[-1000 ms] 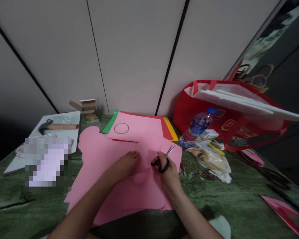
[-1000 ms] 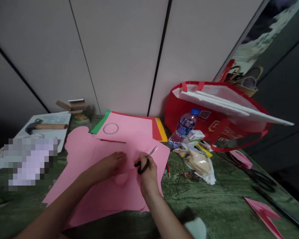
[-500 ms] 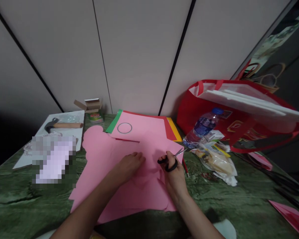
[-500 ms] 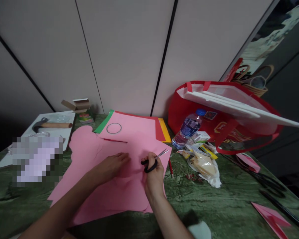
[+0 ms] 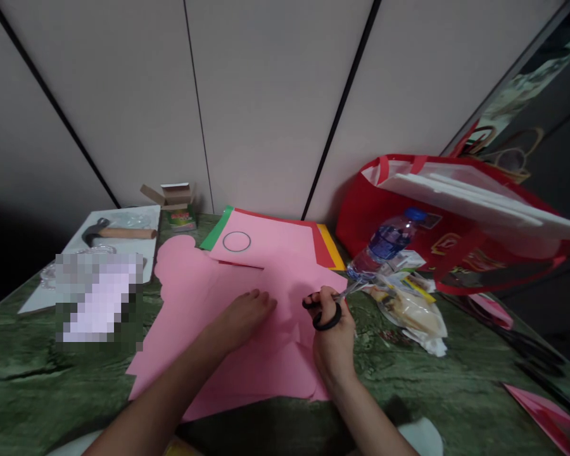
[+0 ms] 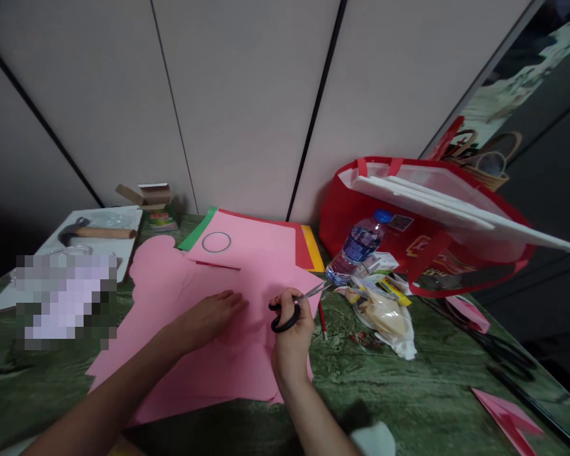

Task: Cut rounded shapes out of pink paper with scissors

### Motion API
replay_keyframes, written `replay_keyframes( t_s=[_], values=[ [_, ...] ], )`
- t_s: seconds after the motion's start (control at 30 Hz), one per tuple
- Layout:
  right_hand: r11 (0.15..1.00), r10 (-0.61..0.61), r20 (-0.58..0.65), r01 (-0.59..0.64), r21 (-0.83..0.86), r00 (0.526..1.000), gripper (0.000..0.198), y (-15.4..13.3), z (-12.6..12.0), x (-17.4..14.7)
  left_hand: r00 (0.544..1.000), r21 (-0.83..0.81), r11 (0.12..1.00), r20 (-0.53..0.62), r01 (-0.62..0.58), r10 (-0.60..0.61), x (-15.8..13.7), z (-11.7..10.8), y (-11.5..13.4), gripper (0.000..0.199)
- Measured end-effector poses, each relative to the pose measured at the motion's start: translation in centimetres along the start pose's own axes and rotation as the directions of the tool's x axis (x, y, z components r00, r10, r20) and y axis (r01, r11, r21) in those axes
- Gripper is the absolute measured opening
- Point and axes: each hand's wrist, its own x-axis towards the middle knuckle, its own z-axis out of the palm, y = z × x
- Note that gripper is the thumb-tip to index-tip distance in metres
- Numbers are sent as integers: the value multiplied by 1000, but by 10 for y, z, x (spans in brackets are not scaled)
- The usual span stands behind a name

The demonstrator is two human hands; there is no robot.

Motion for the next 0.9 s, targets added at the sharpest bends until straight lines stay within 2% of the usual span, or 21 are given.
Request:
replay_keyframes(
  t_s=[0.27, 0.37, 0.47, 0.57, 0.63, 0.7, 0.77, 0.83, 0.9],
  values=[
    [996, -77, -19, 76, -50, 997, 16, -3, 0, 1, 1000, 52, 999, 24, 17, -19, 7, -4, 3, 24],
    [979, -169, -83, 158, -129, 982, 15, -11, 0, 0, 999, 36, 999, 10, 39, -39, 8, -1, 2, 40],
    [916, -329, -90, 294, -271, 940, 11, -22, 3, -7, 998, -23, 998, -12, 61, -61, 10, 4, -2, 57],
    [859, -441, -49, 406, -314, 896, 5, -30, 8, -20, 994, -139, 986, -47, 87, -95, 12, 10, -7, 44],
    [840, -508, -8, 494, -223, 861, 8, -31, 9, -28, 987, -252, 961, -81, 116, -140, 13, 11, -12, 25],
    [815, -565, 49, 566, -120, 824, 12, -31, 8, -35, 967, -389, 908, -126, 158, -222, 11, 10, -19, 15],
    [785, -600, 174, 617, -65, 781, 13, -31, 3, -41, 924, -544, 816, -176, 197, -340, 7, 4, -29, 11],
    [748, -606, 298, 656, -102, 737, 12, -31, -1, -46, 854, -709, 677, -216, 196, -473, 2, -4, -40, 23],
    [713, -606, 363, 686, -145, 707, 14, -30, -4, -48, 791, -861, 493, -215, 124, -574, -2, -13, -49, 33]
  ],
)
